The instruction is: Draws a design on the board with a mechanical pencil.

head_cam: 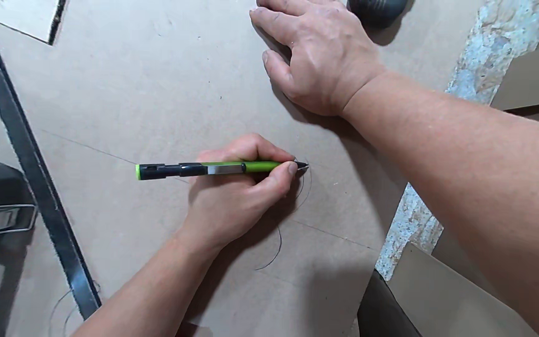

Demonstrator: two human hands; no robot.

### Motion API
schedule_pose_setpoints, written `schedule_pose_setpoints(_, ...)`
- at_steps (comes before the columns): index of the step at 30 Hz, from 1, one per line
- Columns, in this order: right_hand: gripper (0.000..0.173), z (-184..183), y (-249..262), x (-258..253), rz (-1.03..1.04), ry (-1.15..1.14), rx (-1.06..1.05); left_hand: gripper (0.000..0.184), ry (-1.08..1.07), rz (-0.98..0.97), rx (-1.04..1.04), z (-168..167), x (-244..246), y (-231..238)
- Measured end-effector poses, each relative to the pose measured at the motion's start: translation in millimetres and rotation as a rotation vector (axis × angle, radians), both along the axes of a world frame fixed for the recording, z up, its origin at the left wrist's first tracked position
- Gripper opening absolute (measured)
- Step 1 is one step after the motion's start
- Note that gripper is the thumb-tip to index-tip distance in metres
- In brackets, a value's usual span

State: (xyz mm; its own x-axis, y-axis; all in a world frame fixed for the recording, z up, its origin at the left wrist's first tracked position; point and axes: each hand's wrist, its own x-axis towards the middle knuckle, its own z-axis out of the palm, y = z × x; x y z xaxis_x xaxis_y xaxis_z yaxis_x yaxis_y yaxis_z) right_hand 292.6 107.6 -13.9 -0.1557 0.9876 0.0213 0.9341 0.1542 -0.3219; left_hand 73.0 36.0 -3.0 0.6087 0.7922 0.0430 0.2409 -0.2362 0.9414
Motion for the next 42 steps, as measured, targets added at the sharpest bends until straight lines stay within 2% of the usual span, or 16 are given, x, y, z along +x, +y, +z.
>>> schedule_pose_setpoints(6,0.058,-0.3,0.1,-0.2,-0.013,-0.007,-0.002,0.005,0.056,0.055,0.053,-0.6,5.7,-1.2)
schedule_pose_setpoints(14,0.057,4.3,-3.6,-4.0,-0.079,-0.028,-0.062,0.005,0.056,-0.109,0.016,1.8,0.1,6.0)
schedule_pose_setpoints(32,0.056,4.4,-2.7,-3.4,-0.070,-0.025,-0.066,0.007,0.088,-0.456,-0.014,7.1,-9.3,27.5)
schedule_pose_setpoints(36,0.058,1.8,-0.7,0.3,-0.010,-0.002,0.010,0.006,0.051,-0.353,-0.083,10.1,-12.5,23.6)
schedule_pose_setpoints(42,0.057,-5.7,2.0,5.1,0.058,0.011,0.126,0.004,0.075,0.157,-0.133,16.6,-2.7,-14.4)
